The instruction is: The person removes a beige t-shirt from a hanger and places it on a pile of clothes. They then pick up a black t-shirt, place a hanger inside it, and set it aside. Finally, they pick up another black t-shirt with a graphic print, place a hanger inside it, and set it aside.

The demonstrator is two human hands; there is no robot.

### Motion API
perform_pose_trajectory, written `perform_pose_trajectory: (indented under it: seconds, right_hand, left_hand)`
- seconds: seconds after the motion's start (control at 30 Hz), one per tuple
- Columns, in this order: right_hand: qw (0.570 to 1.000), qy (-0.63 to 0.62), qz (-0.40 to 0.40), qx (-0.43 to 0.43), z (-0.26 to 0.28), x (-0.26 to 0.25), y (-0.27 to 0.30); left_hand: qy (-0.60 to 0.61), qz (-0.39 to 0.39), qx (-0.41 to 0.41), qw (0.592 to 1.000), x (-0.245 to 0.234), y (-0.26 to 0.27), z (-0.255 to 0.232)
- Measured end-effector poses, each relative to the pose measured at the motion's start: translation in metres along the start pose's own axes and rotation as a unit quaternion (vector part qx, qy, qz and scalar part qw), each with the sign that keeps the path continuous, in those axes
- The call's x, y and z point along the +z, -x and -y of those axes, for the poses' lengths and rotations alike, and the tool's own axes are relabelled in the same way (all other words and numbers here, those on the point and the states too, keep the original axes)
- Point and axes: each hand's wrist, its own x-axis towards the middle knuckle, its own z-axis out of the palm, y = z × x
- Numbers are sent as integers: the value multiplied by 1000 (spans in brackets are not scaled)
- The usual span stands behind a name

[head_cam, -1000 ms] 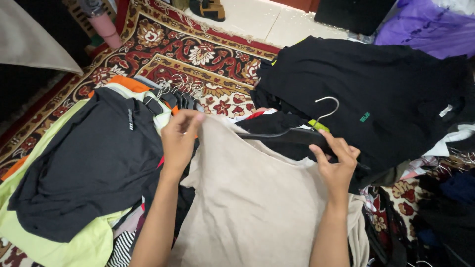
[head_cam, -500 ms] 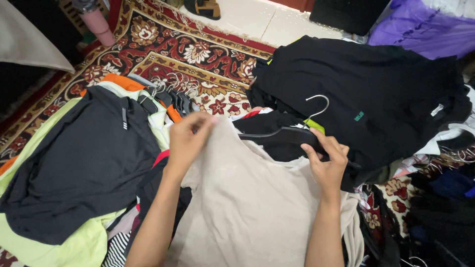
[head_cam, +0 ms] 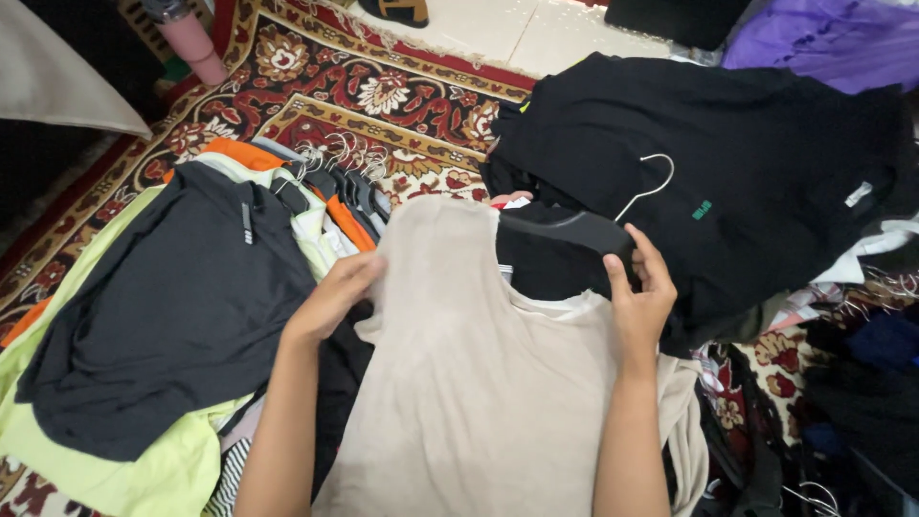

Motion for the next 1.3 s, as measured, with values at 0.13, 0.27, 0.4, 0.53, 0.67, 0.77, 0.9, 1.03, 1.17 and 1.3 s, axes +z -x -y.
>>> perform_pose_trajectory:
  seconds: [0.13, 0.27, 0.4, 0.53, 0.67, 0.77, 0.9, 1.03, 1.17, 1.3]
  right_hand:
    - [1000, -6, -10, 4, -1, 0, -2]
    - [1000, 3, -4, 4, -1, 1, 1]
    - [1000, 7, -6, -7, 8, 5, 1]
    - [1000, 4, 18, 7, 13, 4, 2]
    - [998, 57, 8, -20, 6, 1, -1]
    - [996, 79, 2, -30, 8, -8, 0]
    - [983, 170, -25, -69, 14, -19, -2]
    - [983, 169, -30, -66, 7, -19, -6]
    - [989, 125, -36, -66, -3, -21, -6]
    - [992, 102, -42, -61, -5, -21, -6]
  left_hand:
    - [68, -47, -18, 996, -2, 48, -47]
    - [-134, -143, 68, 978, -15, 89, -90]
    - [-345, -290, 195, 871, -2, 134, -151]
    - [-396, -330, 260, 816, 23, 149, -180]
    - [-322, -129, -13, 938, 4, 115, -132]
    - [-390, -76, -66, 915, -17, 107, -63]
    - [-443, -159, -35, 882, -12, 137, -36]
    - [-513, -186, -95, 833, 12, 172, -43]
    - [-494, -94, -43, 863, 16, 189, -28]
    - [-283, -126, 30, 950, 11, 191, -7]
